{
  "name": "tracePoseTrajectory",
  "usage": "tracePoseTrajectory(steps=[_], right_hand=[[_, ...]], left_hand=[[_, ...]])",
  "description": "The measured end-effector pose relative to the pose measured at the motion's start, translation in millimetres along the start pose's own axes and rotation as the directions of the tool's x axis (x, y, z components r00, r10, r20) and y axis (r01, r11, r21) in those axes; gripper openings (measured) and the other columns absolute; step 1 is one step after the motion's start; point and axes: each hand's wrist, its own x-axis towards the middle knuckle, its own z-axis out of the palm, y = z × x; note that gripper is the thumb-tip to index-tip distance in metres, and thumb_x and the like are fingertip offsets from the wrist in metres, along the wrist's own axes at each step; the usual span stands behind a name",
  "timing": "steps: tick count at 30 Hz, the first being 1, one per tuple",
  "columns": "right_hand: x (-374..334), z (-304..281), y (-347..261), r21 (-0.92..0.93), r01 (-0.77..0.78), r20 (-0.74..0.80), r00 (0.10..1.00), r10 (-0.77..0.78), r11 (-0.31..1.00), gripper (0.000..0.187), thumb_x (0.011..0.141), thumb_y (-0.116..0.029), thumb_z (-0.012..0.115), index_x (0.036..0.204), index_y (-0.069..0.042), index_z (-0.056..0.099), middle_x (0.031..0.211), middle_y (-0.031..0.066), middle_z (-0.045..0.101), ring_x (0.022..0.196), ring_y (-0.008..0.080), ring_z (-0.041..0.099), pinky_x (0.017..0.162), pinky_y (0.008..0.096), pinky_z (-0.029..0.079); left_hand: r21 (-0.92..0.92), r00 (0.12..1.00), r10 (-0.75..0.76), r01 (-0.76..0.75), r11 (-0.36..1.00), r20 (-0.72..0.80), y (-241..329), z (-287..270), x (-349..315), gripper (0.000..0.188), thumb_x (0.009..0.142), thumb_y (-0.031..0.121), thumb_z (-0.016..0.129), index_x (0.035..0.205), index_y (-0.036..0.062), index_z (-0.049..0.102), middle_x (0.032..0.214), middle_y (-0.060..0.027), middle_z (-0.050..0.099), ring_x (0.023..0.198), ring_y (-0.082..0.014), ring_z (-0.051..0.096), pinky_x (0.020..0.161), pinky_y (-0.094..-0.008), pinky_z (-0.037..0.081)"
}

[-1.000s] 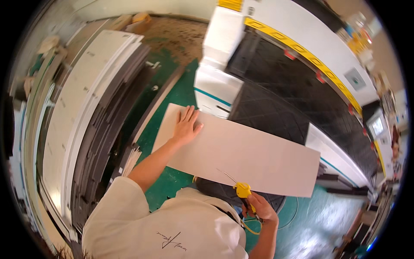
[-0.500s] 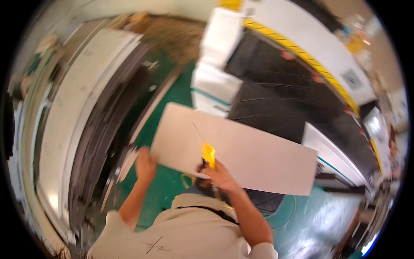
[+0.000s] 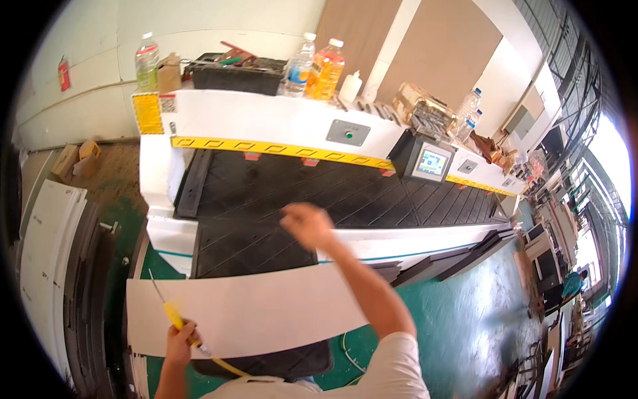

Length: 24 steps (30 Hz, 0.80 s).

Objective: The person uses a yellow utility knife to score and snap large white and dark grey panels on a workbench. They repeatedly position the panels, score the surface, and break them along the scored line to separate pieces.

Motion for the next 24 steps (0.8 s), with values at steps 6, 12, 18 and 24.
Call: tracePoseTrajectory(steps=[6, 12, 18, 24], right_hand=[[121, -263, 151, -0.692, -0.073, -0.511, 0.752, -0.417, 0.718, 0.037, 0.083, -0.02, 0.081, 0.118, -0.011, 0.073, 0.118, 0.0095, 0.068, 0.117, 0.0322, 0.061, 0.099, 0.043, 0.051], [222, -281, 146, -0.793, 0.056, -0.326, 0.803, -0.5, 0.607, 0.059, 0.078, -0.026, 0.086, 0.133, -0.018, 0.069, 0.148, 0.0149, 0.051, 0.143, 0.036, 0.042, 0.115, 0.0514, 0.039], [273, -240, 123, -0.838, 0.204, -0.129, 0.827, -0.547, 0.505, 0.045, 0.081, -0.024, 0.084, 0.124, -0.02, 0.074, 0.156, 0.0141, 0.048, 0.15, 0.0347, 0.037, 0.119, 0.0514, 0.037], [189, -230, 137, -0.507, 0.399, -0.438, 0.644, -0.627, 0.764, 0.022, 0.088, -0.016, 0.079, 0.108, -0.01, 0.075, 0.123, 0.0128, 0.071, 0.122, 0.0322, 0.062, 0.103, 0.0427, 0.049]], left_hand=[[0.73, 0.997, 0.03, 0.03, 0.683, -0.069, 15, -2, -2, 0.028, 0.09, 0.023, 0.072, 0.103, -0.0015, 0.073, 0.075, -0.0118, 0.073, 0.058, -0.0258, 0.065, 0.056, -0.0367, 0.051], [0.978, 0.974, 0.09, 0.205, 0.04, -0.208, -46, -43, -14, 0.062, 0.076, 0.041, 0.08, 0.123, 0.0006, 0.068, 0.113, -0.0259, 0.073, 0.104, -0.0439, 0.069, 0.09, -0.0505, 0.056], [0.97, 0.964, -0.111, 0.243, 0.015, -0.24, -80, -42, 11, 0.097, 0.071, 0.05, 0.085, 0.147, 0.0017, 0.049, 0.157, -0.032, 0.041, 0.136, -0.0453, 0.052, 0.108, -0.0474, 0.048], [0.987, 0.993, -0.041, 0.109, -0.117, -0.114, -89, -47, 49, 0.116, 0.063, 0.058, 0.092, 0.15, -0.0006, 0.045, 0.158, -0.0337, 0.037, 0.145, -0.0444, 0.041, 0.116, -0.0465, 0.041]])
